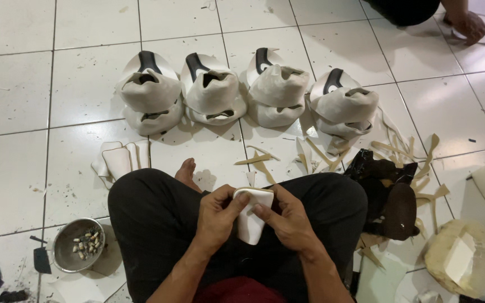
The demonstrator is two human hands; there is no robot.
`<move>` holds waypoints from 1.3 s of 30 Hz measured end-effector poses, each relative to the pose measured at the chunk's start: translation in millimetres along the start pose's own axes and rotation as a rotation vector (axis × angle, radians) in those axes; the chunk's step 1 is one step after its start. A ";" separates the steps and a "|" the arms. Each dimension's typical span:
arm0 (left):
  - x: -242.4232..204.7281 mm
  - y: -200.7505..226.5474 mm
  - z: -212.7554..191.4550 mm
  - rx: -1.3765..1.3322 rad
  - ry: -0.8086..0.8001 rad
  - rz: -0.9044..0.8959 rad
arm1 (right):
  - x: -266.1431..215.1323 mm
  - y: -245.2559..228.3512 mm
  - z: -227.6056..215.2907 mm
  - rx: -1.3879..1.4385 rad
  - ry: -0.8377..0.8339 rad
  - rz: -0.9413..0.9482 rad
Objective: The person sits on a tiled floor and folds a small white piece of material into a specific shape by hand. They place the finished piece on the floor next to a row of similar white shoe components. The person then picks up a large sheet of white material and continues to fold and shape another small piece.
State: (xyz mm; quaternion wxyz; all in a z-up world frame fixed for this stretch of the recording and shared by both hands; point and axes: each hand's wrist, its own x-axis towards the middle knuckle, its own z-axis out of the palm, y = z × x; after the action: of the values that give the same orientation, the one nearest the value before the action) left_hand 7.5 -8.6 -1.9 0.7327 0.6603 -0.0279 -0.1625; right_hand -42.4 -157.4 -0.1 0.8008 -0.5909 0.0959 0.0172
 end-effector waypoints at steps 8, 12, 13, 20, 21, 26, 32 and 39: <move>-0.6 3.7 1.3 -0.067 -0.016 0.027 | 3.8 5.5 -7.4 -0.028 -0.043 -0.027; -1.9 12.8 0.5 -0.011 -0.051 0.019 | 3.7 -6.1 -1.5 -0.253 0.062 -0.054; -3.0 12.6 2.5 -0.012 -0.054 0.015 | 4.1 -3.1 -1.2 -0.253 0.066 -0.052; -1.2 7.4 15.5 0.018 0.060 -0.083 | 7.6 -5.0 2.4 -0.318 0.157 -0.151; -0.4 6.9 17.1 -0.036 0.058 -0.081 | 8.9 -6.2 2.0 -0.328 0.153 -0.144; 3.2 6.2 22.1 0.006 0.061 -0.127 | 13.2 -4.9 -2.5 -0.266 0.113 -0.053; 15.3 -4.4 9.9 0.066 0.049 0.026 | 15.6 -13.4 8.8 -0.122 0.021 -0.057; 16.2 -10.0 12.4 -0.048 -0.073 -0.031 | 24.2 -7.8 1.0 -0.167 0.088 -0.127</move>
State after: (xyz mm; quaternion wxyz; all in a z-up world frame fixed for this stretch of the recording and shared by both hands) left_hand 17.7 -25.7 -12.9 0.7443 0.6363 -0.0403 -0.1986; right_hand -17.5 -160.9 3.3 0.7434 -0.6605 0.0917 -0.0519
